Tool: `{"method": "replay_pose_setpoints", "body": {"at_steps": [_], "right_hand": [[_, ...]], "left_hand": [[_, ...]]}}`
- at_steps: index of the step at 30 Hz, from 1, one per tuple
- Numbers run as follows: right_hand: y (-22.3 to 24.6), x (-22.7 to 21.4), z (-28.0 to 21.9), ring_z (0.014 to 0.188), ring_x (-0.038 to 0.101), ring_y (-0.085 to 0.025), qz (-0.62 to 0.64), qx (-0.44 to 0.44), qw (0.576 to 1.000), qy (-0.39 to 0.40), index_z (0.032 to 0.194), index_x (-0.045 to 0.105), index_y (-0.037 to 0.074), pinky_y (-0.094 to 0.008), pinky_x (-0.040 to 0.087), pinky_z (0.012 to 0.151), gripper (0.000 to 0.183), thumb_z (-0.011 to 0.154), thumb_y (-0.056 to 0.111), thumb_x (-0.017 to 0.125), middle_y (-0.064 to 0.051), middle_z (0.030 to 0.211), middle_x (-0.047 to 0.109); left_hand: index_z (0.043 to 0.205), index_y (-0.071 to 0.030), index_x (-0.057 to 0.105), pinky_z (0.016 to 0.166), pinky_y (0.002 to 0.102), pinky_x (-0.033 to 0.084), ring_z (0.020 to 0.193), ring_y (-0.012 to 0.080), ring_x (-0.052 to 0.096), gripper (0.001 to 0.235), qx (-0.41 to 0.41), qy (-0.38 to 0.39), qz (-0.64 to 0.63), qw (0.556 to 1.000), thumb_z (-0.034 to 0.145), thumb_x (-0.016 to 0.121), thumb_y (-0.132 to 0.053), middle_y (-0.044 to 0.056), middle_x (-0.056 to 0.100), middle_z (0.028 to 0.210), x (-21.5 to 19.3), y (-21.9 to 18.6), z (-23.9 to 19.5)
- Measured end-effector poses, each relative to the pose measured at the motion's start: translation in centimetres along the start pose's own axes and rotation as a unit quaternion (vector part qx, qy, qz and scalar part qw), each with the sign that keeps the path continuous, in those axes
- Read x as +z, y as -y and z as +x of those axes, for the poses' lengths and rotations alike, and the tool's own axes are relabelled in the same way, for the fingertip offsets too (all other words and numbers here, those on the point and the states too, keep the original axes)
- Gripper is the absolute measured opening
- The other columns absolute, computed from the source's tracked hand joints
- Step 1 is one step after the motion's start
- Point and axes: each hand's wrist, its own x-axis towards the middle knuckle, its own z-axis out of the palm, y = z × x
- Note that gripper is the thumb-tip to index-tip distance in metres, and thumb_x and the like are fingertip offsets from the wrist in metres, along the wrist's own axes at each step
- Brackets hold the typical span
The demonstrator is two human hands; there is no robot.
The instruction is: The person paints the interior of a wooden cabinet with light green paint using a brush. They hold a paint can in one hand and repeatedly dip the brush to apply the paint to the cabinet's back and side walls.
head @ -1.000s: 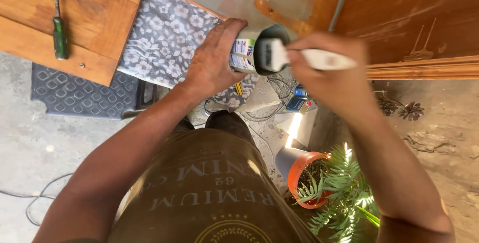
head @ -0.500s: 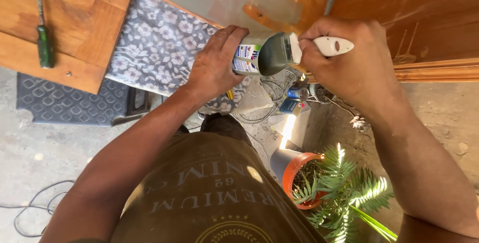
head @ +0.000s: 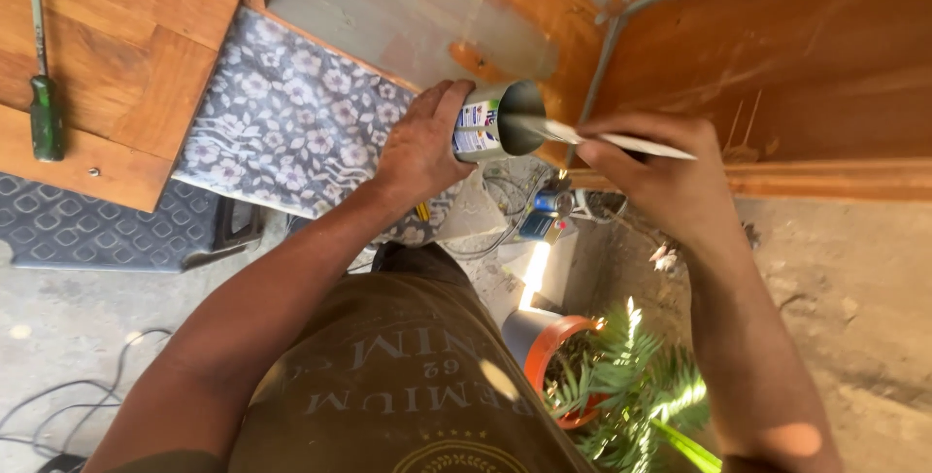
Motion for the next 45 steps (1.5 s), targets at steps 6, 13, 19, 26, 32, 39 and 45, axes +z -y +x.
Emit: {"method": "replay_pose_setpoints", "body": {"at_steps": [6, 13, 19, 26, 32, 39, 45], "right_hand": [[-7.7, -0.2, 0.9, 0.05, 0.063, -0.014, 0.256, 0.064, 0.94, -0.215, 0.097, 0.07, -0.008, -0.025, 0.058, 0.049, 0.016, 0.086, -0.001, 0.078, -0.014, 0.066, 0.062], [-12.3, 0.4, 9.8, 0.063, 0.071, -0.012, 0.474, 0.095, 0.842, -0.238, 0.097, 0.066, 0.01, -0.014, 0.052, 0.049, 0.018, 0.083, 0.019, 0.072, -0.006, 0.078, 0.069], [-15.9, 6.3, 25.6, 0.06, 0.065, -0.012, 0.433, 0.067, 0.889, -0.134, 0.104, 0.062, 0.02, -0.011, 0.04, 0.044, 0.01, 0.097, 0.02, 0.069, -0.013, 0.08, 0.071], [-16.7, 14.7, 37.7, 0.046, 0.055, -0.012, 0.341, 0.127, 0.928, -0.082, 0.099, 0.062, 0.006, -0.022, 0.032, 0.035, 0.01, 0.09, 0.007, 0.066, -0.013, 0.067, 0.067], [-24.6, 11.3, 34.7, 0.033, 0.038, -0.012, 0.268, 0.153, 0.945, -0.105, 0.064, 0.052, 0.011, -0.023, 0.022, 0.032, 0.026, 0.088, 0.013, 0.063, -0.005, 0.046, 0.046], [-31.2, 2.9, 25.0, 0.031, 0.038, -0.012, 0.066, 0.227, 0.951, -0.201, 0.055, 0.035, 0.013, -0.029, 0.019, 0.033, 0.027, 0.071, 0.003, 0.054, -0.005, 0.042, 0.038], [-25.9, 0.8, 23.5, 0.044, 0.059, -0.018, -0.29, 0.276, 0.913, -0.078, 0.052, 0.058, 0.012, -0.033, 0.051, 0.054, 0.055, 0.088, 0.052, 0.071, -0.003, 0.047, 0.057]], "left_hand": [[0.151, -0.016, 0.033, 0.112, 0.054, 0.043, 0.138, 0.0407, 0.048, 0.102, -0.045, -0.028, -0.045, 0.998, 0.068, 0.091, -0.021, 0.019, 0.05, 0.143, 0.2, 1.3, 1.4], [0.151, -0.019, 0.036, 0.113, 0.053, 0.043, 0.138, 0.0401, 0.048, 0.098, -0.128, -0.116, -0.084, 0.981, 0.069, 0.089, -0.026, 0.018, 0.05, 0.145, -1.7, 4.1, 0.3], [0.151, -0.019, 0.038, 0.111, 0.054, 0.045, 0.137, 0.0393, 0.049, 0.096, -0.245, -0.174, -0.083, 0.95, 0.07, 0.089, -0.025, 0.019, 0.052, 0.144, -4.4, 4.1, -3.7], [0.147, -0.012, 0.041, 0.101, 0.052, 0.047, 0.127, 0.0349, 0.051, 0.099, -0.306, -0.298, -0.106, 0.898, 0.061, 0.09, -0.018, 0.015, 0.053, 0.142, -2.5, 5.5, -8.4], [0.14, -0.007, 0.044, 0.089, 0.052, 0.05, 0.12, 0.0378, 0.056, 0.095, -0.256, -0.38, -0.059, 0.887, 0.061, 0.095, -0.025, 0.015, 0.058, 0.135, -2.0, 5.5, -9.6], [0.141, -0.012, 0.043, 0.084, 0.057, 0.05, 0.119, 0.0392, 0.057, 0.092, -0.213, -0.361, -0.067, 0.905, 0.066, 0.093, -0.029, 0.015, 0.058, 0.134, -4.6, 4.3, -6.6], [0.143, -0.011, 0.042, 0.094, 0.053, 0.05, 0.129, 0.0382, 0.054, 0.09, -0.167, -0.385, -0.055, 0.906, 0.065, 0.087, -0.018, 0.011, 0.055, 0.143, -4.4, 4.0, -6.8]]}}
